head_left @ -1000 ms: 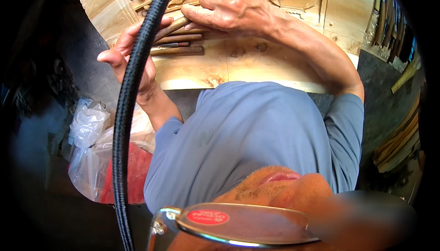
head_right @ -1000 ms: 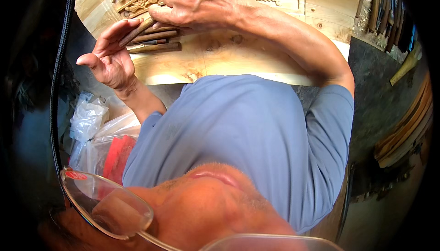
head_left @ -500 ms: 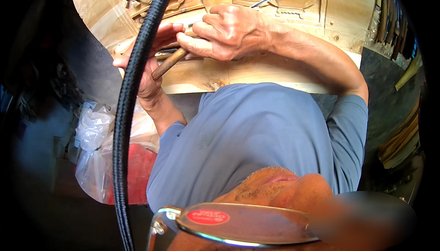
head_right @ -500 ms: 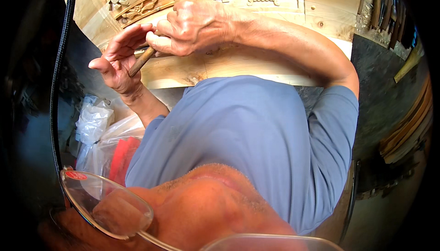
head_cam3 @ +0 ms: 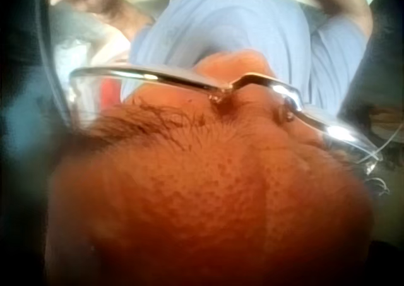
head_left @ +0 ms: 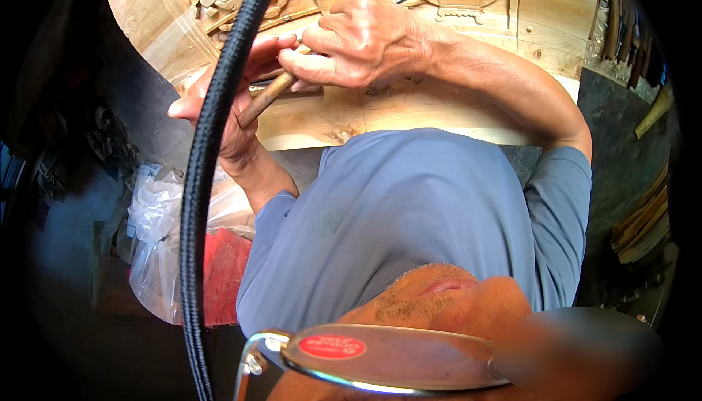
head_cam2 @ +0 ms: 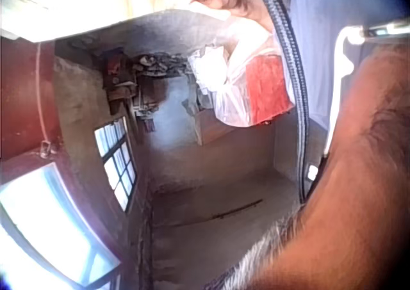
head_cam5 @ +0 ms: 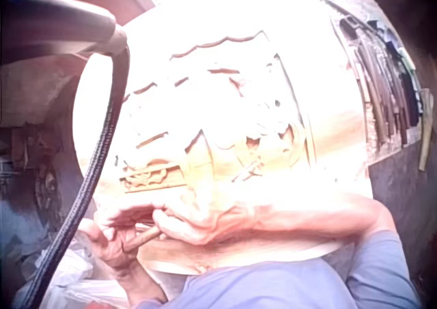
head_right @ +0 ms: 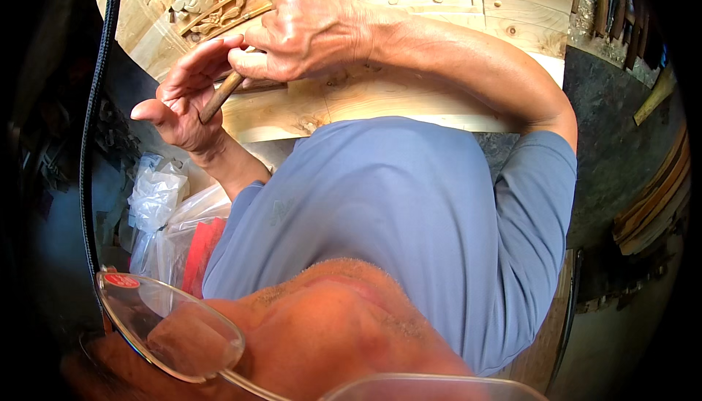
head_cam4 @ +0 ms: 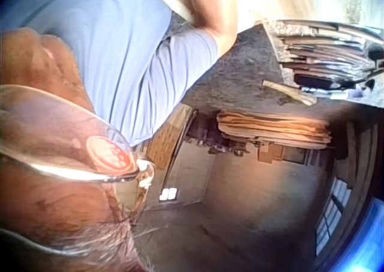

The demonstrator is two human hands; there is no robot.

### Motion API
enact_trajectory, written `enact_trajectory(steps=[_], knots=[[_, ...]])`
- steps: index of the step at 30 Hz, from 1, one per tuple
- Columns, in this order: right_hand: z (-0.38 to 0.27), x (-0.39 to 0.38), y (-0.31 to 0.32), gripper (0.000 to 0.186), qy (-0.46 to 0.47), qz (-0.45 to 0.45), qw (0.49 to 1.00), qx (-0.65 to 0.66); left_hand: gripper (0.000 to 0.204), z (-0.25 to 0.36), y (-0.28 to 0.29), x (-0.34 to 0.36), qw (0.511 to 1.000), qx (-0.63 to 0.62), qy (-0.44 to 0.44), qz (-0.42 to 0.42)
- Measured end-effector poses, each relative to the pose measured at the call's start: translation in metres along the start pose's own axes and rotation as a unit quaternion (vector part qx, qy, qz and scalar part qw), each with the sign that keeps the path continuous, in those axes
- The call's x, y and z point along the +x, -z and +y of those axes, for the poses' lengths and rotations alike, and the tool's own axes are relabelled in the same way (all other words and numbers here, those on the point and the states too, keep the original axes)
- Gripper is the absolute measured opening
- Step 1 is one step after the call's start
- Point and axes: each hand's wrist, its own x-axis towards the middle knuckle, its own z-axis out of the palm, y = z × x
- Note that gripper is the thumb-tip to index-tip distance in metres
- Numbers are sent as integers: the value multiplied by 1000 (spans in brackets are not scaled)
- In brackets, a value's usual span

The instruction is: The person carves a wooden panel by striking a chisel with a mallet and using a hand chisel for fine details.

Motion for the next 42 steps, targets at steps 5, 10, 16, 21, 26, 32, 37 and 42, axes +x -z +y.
enact_trajectory(steps=[5,10,16,21,26,32,37,42], knots=[[4,-2,-1,34,2,-5,1000,7,131,4,-3,4,1000,18,6,0],[7,-1,-2,35,-7,20,999,34,130,6,1,9,998,-67,-8,-3],[10,4,3,30,-53,32,996,66,123,14,13,34,983,-138,-86,-84],[12,3,-3,36,-70,53,993,78,119,14,13,41,996,-72,-45,-36],[15,2,-1,34,-54,28,995,73,113,5,3,37,1000,0,-9,26],[15,3,14,34,-50,-51,995,68,107,-14,0,36,999,16,-39,33],[8,11,12,34,-32,-41,998,-35,89,-20,2,40,985,35,-141,96],[-67,26,46,38,81,-8,986,-146,80,-19,9,-24,934,-4,-215,286]])
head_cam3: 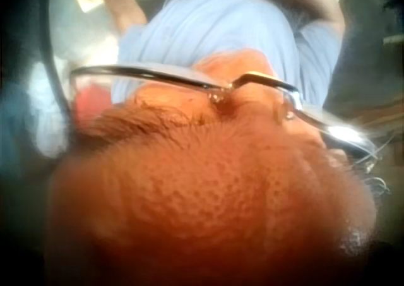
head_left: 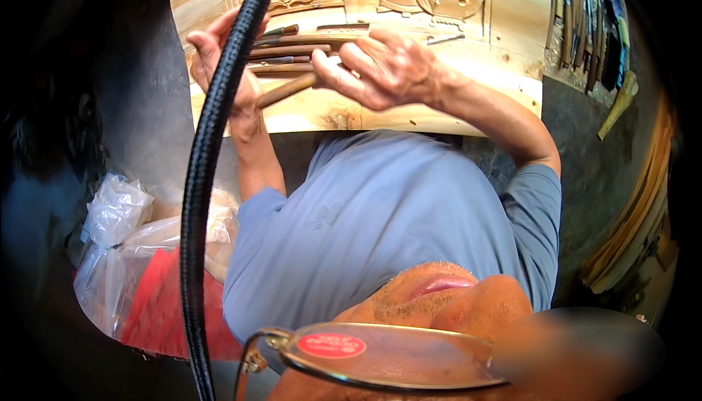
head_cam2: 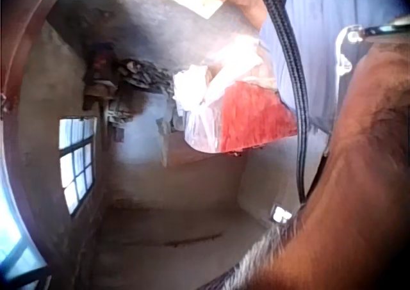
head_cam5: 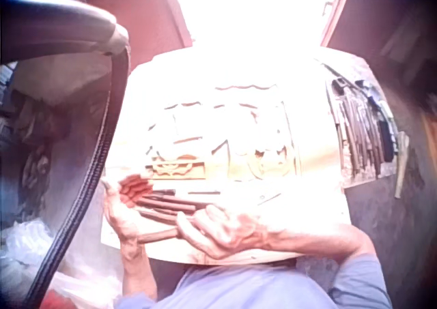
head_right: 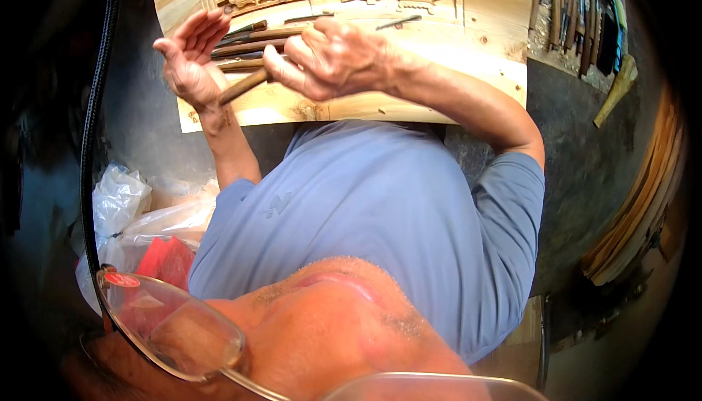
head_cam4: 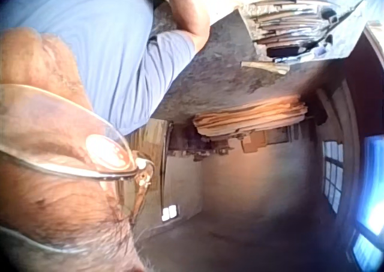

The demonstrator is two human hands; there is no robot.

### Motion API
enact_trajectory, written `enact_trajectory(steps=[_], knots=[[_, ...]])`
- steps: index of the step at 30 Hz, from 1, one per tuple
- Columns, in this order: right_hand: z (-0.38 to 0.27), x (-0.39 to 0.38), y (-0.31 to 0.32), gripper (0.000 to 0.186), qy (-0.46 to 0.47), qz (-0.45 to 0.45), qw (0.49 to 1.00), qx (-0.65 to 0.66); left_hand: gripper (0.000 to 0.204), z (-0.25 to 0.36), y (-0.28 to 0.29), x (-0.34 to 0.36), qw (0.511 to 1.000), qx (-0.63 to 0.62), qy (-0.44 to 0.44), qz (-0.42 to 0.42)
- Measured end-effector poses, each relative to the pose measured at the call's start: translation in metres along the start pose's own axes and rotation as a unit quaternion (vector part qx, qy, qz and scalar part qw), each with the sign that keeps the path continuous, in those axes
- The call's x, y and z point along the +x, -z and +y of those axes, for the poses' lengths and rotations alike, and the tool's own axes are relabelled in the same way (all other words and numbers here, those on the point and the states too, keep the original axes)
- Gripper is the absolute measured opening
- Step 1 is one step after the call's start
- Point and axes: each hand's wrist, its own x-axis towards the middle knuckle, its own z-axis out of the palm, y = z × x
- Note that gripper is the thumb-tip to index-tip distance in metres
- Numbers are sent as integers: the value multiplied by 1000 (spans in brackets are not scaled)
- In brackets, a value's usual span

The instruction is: The person carves a wooden panel by striking a chisel with a mallet and using a hand chisel for fine details.

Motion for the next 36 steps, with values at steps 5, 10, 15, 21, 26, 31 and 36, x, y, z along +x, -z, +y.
enact_trajectory(steps=[5,10,15,21,26,31,36], knots=[[-22,-41,55,30,-172,-118,978,12,39,0,-23,-45,993,45,29,-104],[-41,-64,110,29,-365,-100,925,20,15,-10,-67,-82,965,153,1,-212],[-52,-82,131,20,-523,123,838,92,19,15,-123,-116,899,148,-219,-349],[-53,-93,124,31,-522,263,792,175,27,22,-163,-132,829,223,-333,-390],[-36,-107,136,37,-480,164,853,121,18,10,-171,-128,858,195,-294,-374],[32,-189,208,20,-489,118,792,-346,16,6,-154,-115,959,69,-42,-270],[91,-415,318,48,-603,-44,543,-582,21,-7,-139,-74,981,-58,16,-184]])
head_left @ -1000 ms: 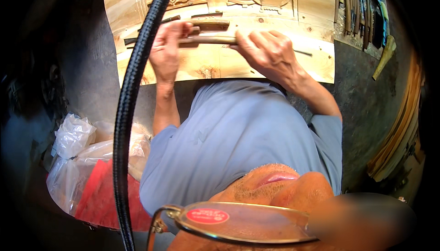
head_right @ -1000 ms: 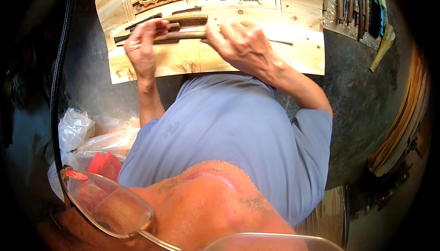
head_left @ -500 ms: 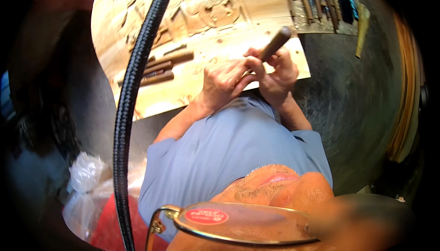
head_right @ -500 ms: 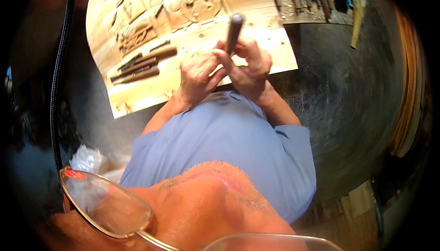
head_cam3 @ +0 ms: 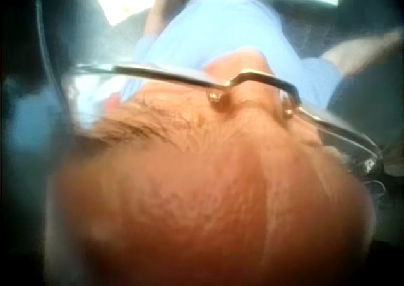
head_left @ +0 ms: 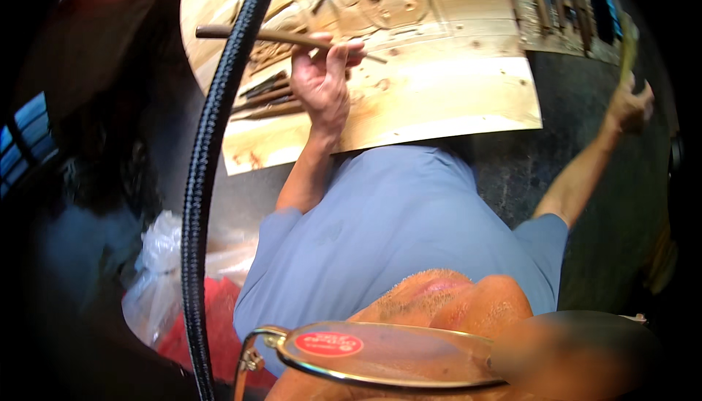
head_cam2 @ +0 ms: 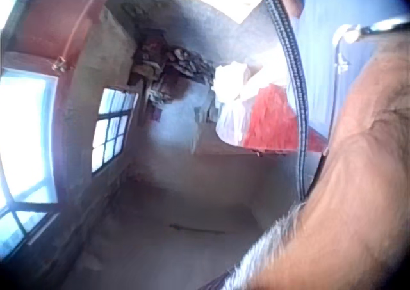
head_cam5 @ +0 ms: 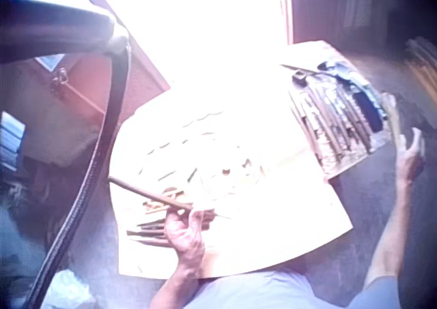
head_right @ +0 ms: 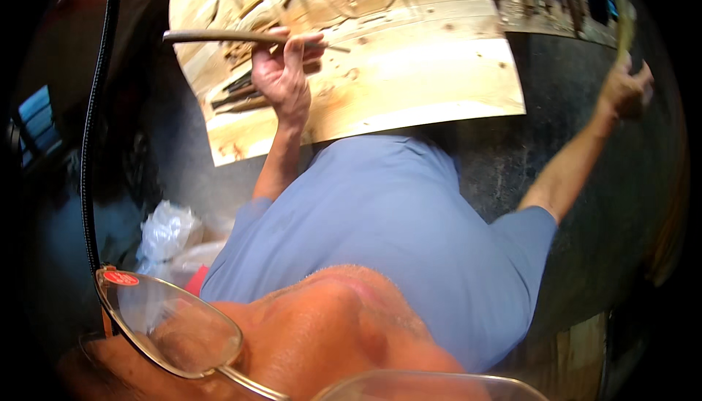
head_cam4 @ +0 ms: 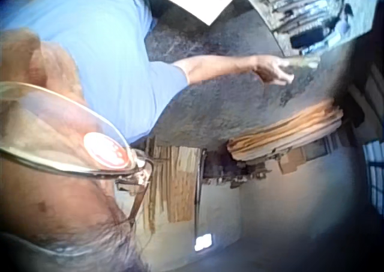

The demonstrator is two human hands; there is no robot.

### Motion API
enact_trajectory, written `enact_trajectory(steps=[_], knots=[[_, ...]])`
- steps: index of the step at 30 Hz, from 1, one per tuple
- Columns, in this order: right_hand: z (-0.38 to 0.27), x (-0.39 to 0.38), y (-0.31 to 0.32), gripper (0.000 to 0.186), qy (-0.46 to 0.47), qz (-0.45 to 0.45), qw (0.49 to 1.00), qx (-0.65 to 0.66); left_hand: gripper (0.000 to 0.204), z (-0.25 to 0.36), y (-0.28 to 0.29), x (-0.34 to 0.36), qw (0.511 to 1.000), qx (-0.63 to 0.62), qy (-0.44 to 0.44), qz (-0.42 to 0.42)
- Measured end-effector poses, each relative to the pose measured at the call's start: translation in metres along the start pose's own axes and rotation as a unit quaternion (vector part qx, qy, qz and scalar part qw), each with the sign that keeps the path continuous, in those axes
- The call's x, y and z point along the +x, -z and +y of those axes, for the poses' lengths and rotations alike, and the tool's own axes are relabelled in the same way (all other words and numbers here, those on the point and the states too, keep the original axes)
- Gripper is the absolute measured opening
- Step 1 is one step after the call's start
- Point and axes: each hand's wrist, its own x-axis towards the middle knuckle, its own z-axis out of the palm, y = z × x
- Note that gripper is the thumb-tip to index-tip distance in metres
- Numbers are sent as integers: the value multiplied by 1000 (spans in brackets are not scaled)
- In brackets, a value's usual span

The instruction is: The person carves a wooden panel by striking a chisel with a mallet and using a hand chisel for fine details.

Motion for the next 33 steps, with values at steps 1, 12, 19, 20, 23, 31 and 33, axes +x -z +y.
enact_trajectory(steps=[1,12,19,20,23,31,33], knots=[[46,3,-34,57,19,26,999,-40,23,-9,5,7,999,-20,-36,-4],[74,20,-80,89,-100,-275,950,-110,22,-16,-33,43,982,14,-184,-28],[125,31,-126,73,-178,-385,905,30,16,-24,-38,49,964,97,-245,-39],[127,31,-128,67,-205,-385,898,50,17,-25,-38,49,960,105,-256,-39],[119,25,-121,50,-314,-333,870,182,18,-15,-34,45,957,145,-250,-35],[-4,-7,51,28,-331,15,742,583,16,1,-33,37,949,139,-282,-11],[-44,-9,107,27,-290,2,722,629,15,-5,-35,37,956,95,-278,-10]])
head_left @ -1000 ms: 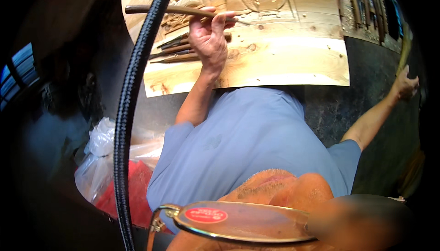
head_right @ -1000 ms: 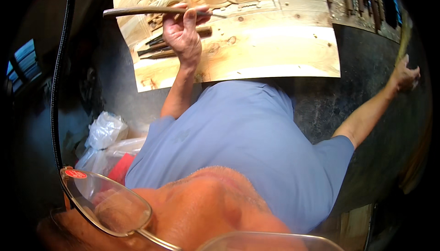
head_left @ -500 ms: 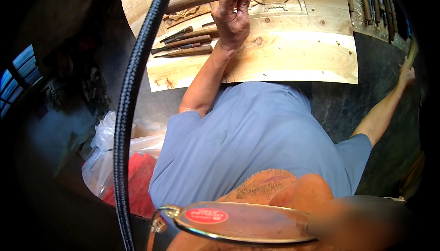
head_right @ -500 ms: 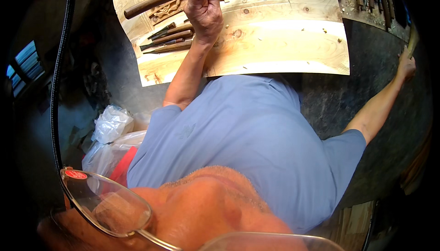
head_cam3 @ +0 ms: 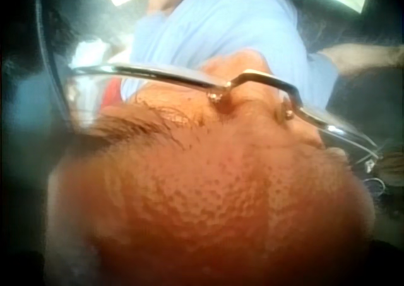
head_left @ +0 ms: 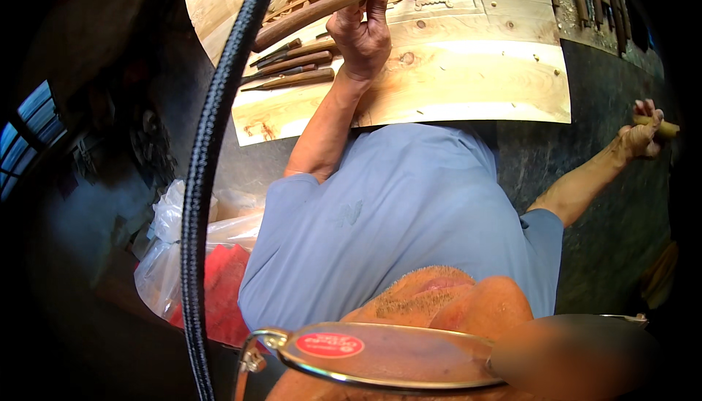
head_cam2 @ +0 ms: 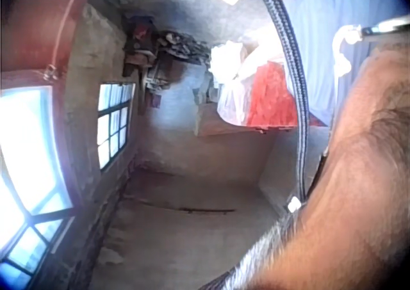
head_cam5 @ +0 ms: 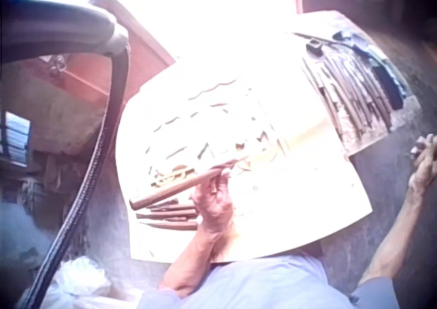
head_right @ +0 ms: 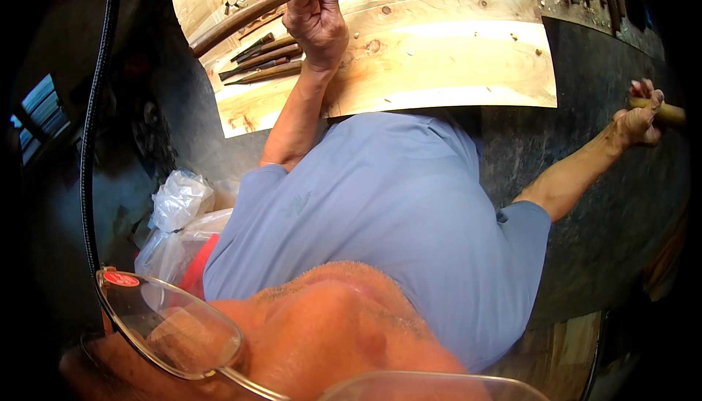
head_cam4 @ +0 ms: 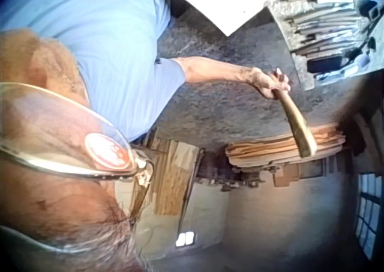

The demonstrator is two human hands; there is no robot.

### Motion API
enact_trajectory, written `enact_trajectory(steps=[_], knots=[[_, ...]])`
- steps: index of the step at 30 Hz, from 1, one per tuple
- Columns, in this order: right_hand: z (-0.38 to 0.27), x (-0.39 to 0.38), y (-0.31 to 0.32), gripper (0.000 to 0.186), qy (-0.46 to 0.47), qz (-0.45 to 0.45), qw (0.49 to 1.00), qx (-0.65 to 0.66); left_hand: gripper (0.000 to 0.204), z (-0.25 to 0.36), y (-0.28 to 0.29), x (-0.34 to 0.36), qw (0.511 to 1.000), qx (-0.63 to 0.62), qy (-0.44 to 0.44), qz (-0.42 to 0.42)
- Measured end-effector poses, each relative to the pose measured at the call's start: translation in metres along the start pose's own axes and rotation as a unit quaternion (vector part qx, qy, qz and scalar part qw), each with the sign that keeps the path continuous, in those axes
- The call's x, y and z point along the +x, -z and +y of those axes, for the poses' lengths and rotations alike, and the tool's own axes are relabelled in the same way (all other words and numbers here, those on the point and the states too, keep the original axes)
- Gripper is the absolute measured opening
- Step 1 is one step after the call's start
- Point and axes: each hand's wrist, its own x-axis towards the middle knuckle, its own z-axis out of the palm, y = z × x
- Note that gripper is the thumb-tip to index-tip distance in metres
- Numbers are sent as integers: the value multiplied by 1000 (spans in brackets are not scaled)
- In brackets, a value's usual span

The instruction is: The person carves a wooden panel by striking a chisel with a mallet and using a hand chisel for fine details.

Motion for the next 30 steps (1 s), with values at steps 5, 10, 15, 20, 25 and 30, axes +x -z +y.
enact_trajectory(steps=[5,10,15,20,25,30], knots=[[-14,-13,12,23,-72,-136,980,129,16,-3,1,-2,999,28,15,-31],[-26,-54,-16,24,-53,-146,984,89,12,-9,1,-3,995,101,10,-11],[-23,-67,-29,22,-62,-151,983,81,16,-22,6,-20,981,181,63,-4],[-15,-84,-40,20,-80,-168,980,70,11,-36,10,-23,990,107,94,12],[-11,-96,-49,18,-74,-159,983,51,12,-33,1,-17,989,-46,138,29],[-12,-102,-54,17,-59,-185,980,33,13,-35,4,-19,993,25,119,4]])
